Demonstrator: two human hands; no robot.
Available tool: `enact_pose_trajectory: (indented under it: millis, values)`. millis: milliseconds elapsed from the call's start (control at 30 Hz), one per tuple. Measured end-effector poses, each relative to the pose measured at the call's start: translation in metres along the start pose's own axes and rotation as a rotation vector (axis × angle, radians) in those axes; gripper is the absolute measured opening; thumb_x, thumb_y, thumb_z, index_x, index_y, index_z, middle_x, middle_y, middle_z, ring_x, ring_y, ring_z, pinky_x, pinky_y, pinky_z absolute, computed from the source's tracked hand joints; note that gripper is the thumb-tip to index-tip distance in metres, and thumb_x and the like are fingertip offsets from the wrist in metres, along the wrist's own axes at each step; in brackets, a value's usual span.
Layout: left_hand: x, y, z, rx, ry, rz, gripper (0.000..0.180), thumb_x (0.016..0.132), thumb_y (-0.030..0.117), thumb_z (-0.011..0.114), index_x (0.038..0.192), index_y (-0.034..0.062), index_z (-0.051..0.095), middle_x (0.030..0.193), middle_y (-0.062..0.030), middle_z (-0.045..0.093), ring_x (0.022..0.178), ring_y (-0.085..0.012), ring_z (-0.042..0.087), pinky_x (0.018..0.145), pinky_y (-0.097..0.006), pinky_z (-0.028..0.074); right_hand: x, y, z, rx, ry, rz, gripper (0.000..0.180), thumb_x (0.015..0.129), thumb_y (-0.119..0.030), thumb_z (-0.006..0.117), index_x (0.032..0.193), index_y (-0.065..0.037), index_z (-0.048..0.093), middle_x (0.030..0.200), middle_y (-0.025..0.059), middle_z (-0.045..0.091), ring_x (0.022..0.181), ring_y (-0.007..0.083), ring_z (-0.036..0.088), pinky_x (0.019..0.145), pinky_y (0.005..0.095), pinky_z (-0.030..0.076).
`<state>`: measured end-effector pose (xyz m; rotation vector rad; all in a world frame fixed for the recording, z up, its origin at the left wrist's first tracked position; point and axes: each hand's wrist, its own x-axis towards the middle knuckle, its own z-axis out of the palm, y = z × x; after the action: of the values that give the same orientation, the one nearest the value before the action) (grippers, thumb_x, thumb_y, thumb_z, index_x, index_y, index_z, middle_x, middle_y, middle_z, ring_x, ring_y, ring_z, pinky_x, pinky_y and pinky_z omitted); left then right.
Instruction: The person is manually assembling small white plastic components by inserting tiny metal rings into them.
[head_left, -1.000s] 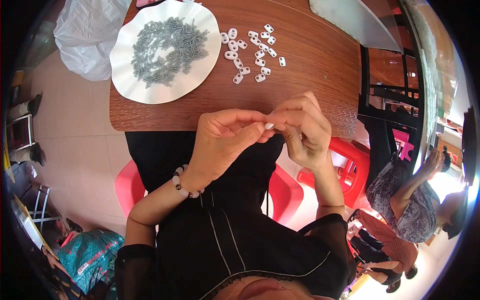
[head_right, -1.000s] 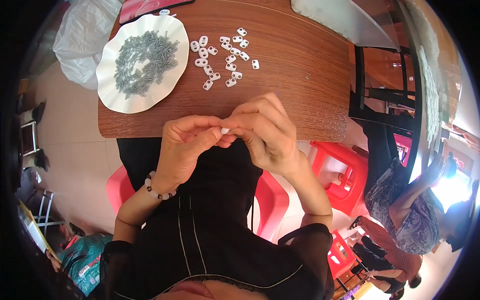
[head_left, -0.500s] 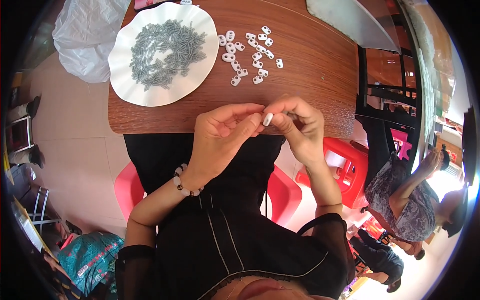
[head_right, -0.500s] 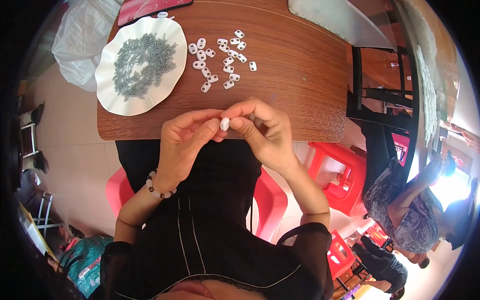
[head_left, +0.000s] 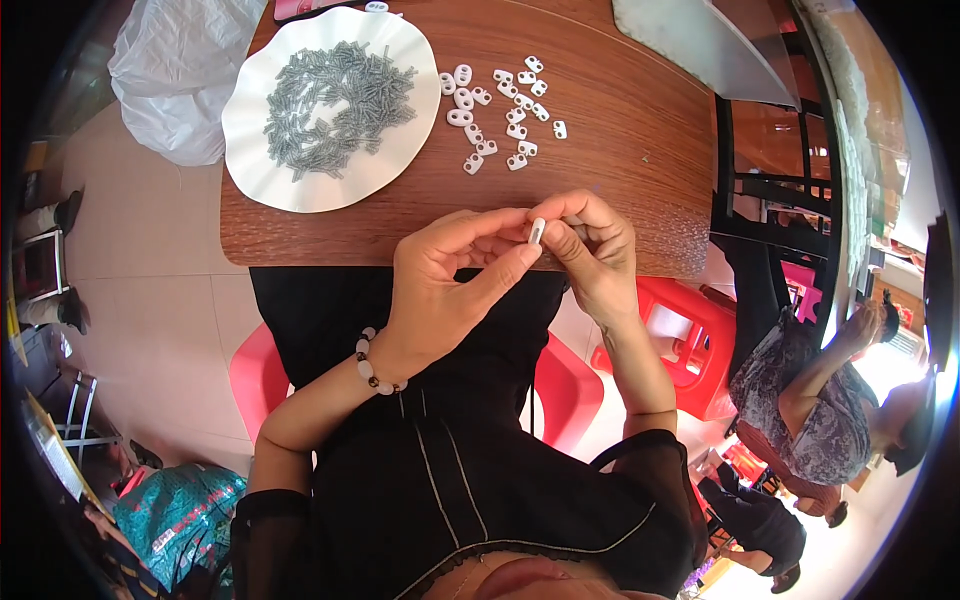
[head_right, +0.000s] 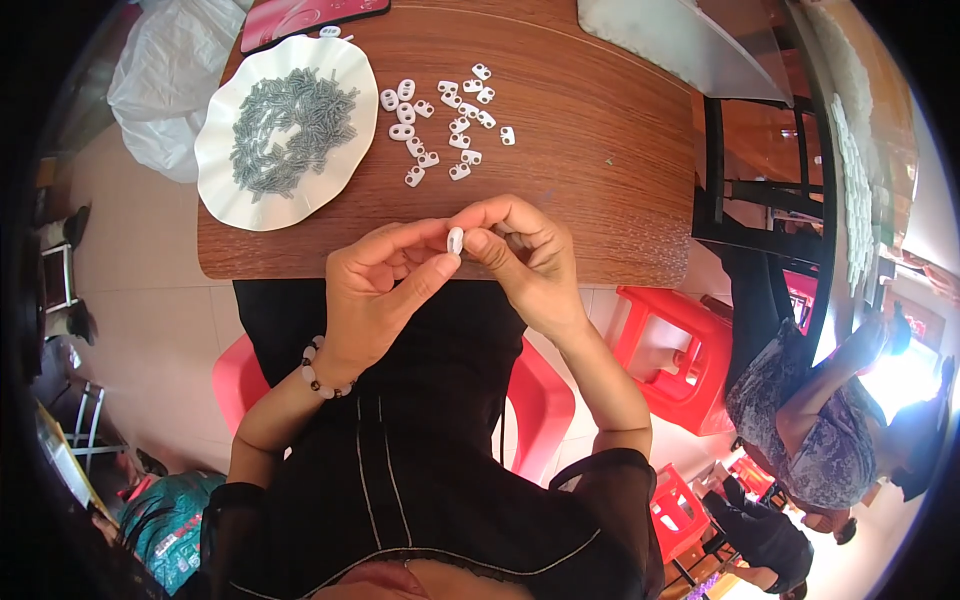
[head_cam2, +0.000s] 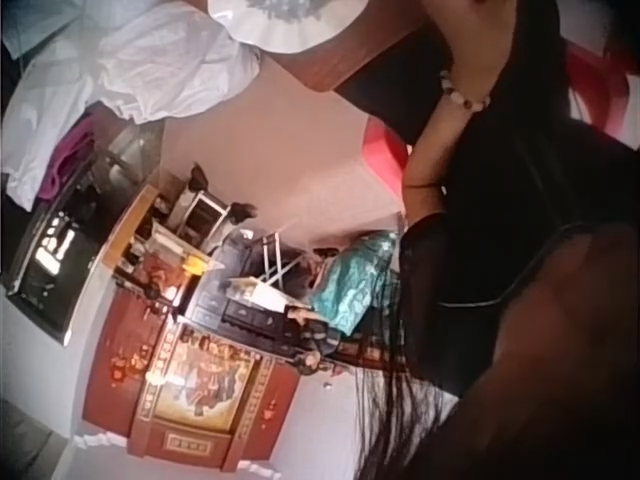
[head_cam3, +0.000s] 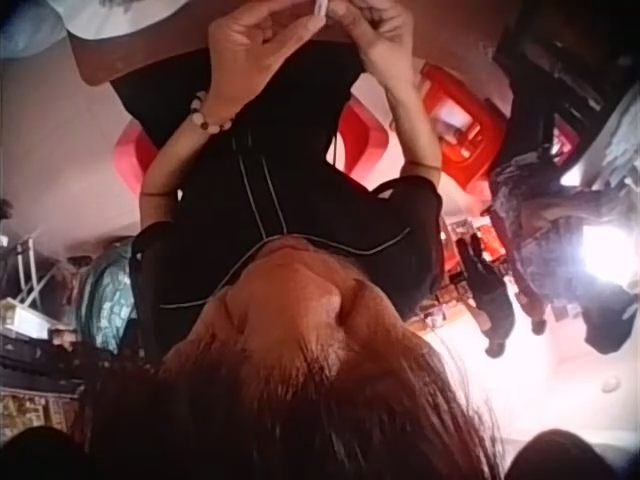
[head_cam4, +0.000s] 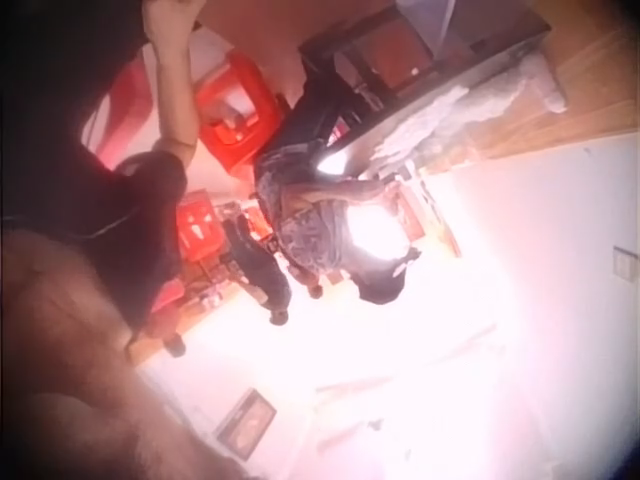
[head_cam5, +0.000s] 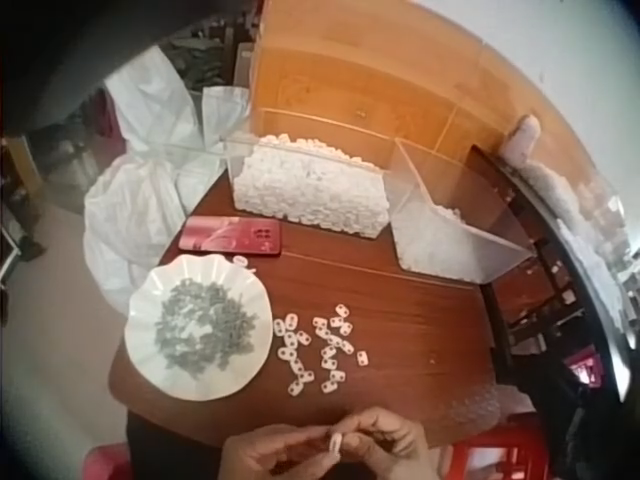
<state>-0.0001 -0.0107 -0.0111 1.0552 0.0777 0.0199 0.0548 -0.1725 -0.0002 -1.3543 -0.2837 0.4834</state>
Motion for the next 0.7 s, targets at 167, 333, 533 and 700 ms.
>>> enact_pose_trajectory:
  millis: [167,333,533,700]
  values:
    - [0.003,0.001,-0.004,0.341,0.039,0.144,0.025,0.082,0.002,0.071,0.107,-0.0014,0.068,0.089,-0.01,0.068,0.079,-0.0129,0.067,0.069,-0.023,0.054,0.0,-0.007,0.005,-0.1,0.028,-0.027,0.014,0.093,-0.002,0.058,0.106,0.003,0.061,0.095,0.0051,0.066,0.088,0.0085,0.06,0.078,0.0238,0.051]
    - [0.006,0.005,-0.005,0.518,0.032,0.244,0.026,0.079,0.001,0.073,0.105,-0.0008,0.069,0.086,-0.0103,0.068,0.074,-0.0137,0.067,0.064,-0.023,0.054,-0.001,-0.011,0.007,-0.199,0.063,-0.057,0.017,0.091,0.005,0.058,0.107,0.004,0.063,0.092,0.0056,0.066,0.086,0.0094,0.061,0.076,0.0224,0.05]
    - [0.004,0.004,-0.007,0.626,0.015,0.302,0.028,0.08,-0.001,0.071,0.107,-0.0018,0.068,0.085,-0.0121,0.069,0.073,-0.0148,0.068,0.062,-0.024,0.055,0.001,-0.017,0.001,-0.326,0.008,-0.112,0.019,0.086,0.007,0.061,0.103,0.005,0.068,0.082,0.0059,0.063,0.081,0.0108,0.062,0.071,0.0209,0.05]
    - [0.002,0.003,-0.007,0.653,0.007,0.306,0.028,0.08,-0.001,0.069,0.109,-0.0035,0.067,0.09,-0.0145,0.07,0.076,-0.0161,0.07,0.065,-0.024,0.055,0.002,-0.02,0.004,-0.523,0.013,-0.091,0.017,0.081,0.006,0.066,0.097,0.004,0.07,0.082,0.0085,0.066,0.071,0.0127,0.06,0.063,0.025,0.048]
